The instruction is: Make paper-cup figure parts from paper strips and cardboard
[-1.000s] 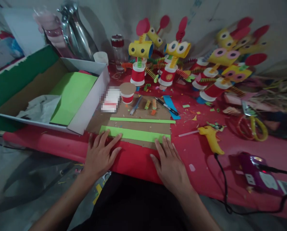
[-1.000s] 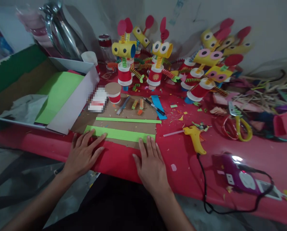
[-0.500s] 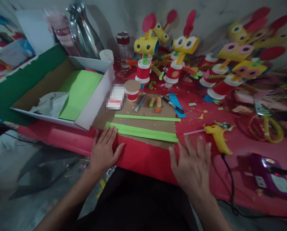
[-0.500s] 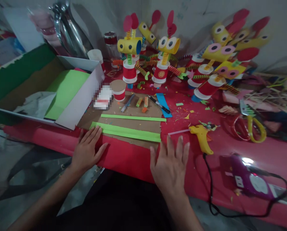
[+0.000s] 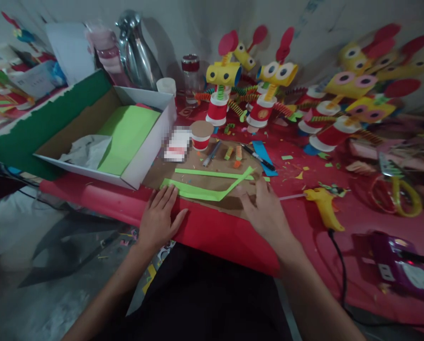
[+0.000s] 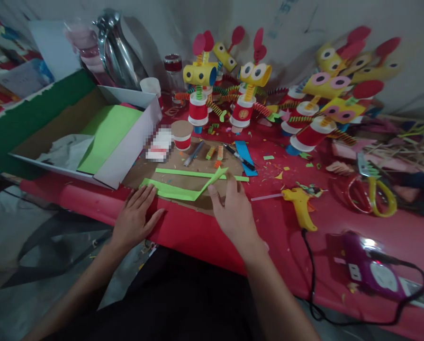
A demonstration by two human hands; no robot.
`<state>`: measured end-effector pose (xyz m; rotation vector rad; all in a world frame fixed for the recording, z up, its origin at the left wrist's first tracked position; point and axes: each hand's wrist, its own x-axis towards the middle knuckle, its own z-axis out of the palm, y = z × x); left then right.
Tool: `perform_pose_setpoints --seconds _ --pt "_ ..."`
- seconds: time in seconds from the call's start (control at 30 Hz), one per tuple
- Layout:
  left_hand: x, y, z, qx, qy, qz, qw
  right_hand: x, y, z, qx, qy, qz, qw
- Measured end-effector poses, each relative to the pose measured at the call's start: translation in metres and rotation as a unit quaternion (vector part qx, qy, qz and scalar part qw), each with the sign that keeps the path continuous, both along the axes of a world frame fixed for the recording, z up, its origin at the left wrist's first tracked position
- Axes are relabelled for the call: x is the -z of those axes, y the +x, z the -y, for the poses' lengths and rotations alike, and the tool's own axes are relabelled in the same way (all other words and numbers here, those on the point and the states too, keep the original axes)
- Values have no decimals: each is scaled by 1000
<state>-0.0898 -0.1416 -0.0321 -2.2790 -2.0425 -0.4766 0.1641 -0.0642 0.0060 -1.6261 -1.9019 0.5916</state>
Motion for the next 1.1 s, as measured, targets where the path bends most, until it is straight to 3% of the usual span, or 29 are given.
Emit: perform_pose_setpoints --seconds 0.07,0.17,0.23,0.3,0.33,0.37,0.43,0.5,0.53,0.57,0.6,0.63,0.7,0.73,0.8,0.83,1.0,1.03,1.1 --pt "0 -2 -1 3 -3 11 1000 8 -4 -1 12 -62 -148 987" --pt "-5 -2 2 1 11 54 998 16 -12 2 38 -141 -333 932" --pt "-10 5 10 -25 53 125 990 18 -18 10 64 -119 -393 910" --pt "-17 22 20 -63 69 246 965 16 -25 23 91 -59 -407 907" --pt "-20 33 25 -82 48 329 940 15 -29 32 99 -33 -400 910" --pt "-24 45 28 -71 -23 422 904 14 -32 43 98 -14 -387 917" --pt "-31 68 27 -82 -109 621 772 14 -38 64 67 40 -353 932" --pt "-37 79 18 -136 -99 736 656 18 -39 83 -39 107 -302 946" --pt "-41 79 10 -153 -90 757 629 21 -37 90 -113 134 -269 947" --pt "-45 74 1 -156 -89 758 628 23 -33 95 -188 156 -228 943" --pt "-49 66 -9 -135 -100 741 650 26 -26 97 -246 178 -184 935" --pt "-53 56 -20 -91 -129 704 693 27 -18 96 -278 209 -136 927" --pt "-60 34 -44 40 -248 574 779 28 0 86 -254 286 -36 923" --pt "-63 25 -57 126 -333 491 795 27 8 79 -213 326 21 921" --pt "-66 15 -81 242 -453 344 786 24 22 60 -149 348 115 918" --pt "-66 14 -93 281 -477 293 780 24 26 51 -132 343 154 917" --pt "-62 27 -142 367 -586 193 697 26 32 17 -167 294 226 913" --pt "-63 30 -148 370 -592 171 696 27 32 14 -178 288 218 915" --pt "-67 34 -154 351 -562 89 744 31 31 11 -201 259 202 923"
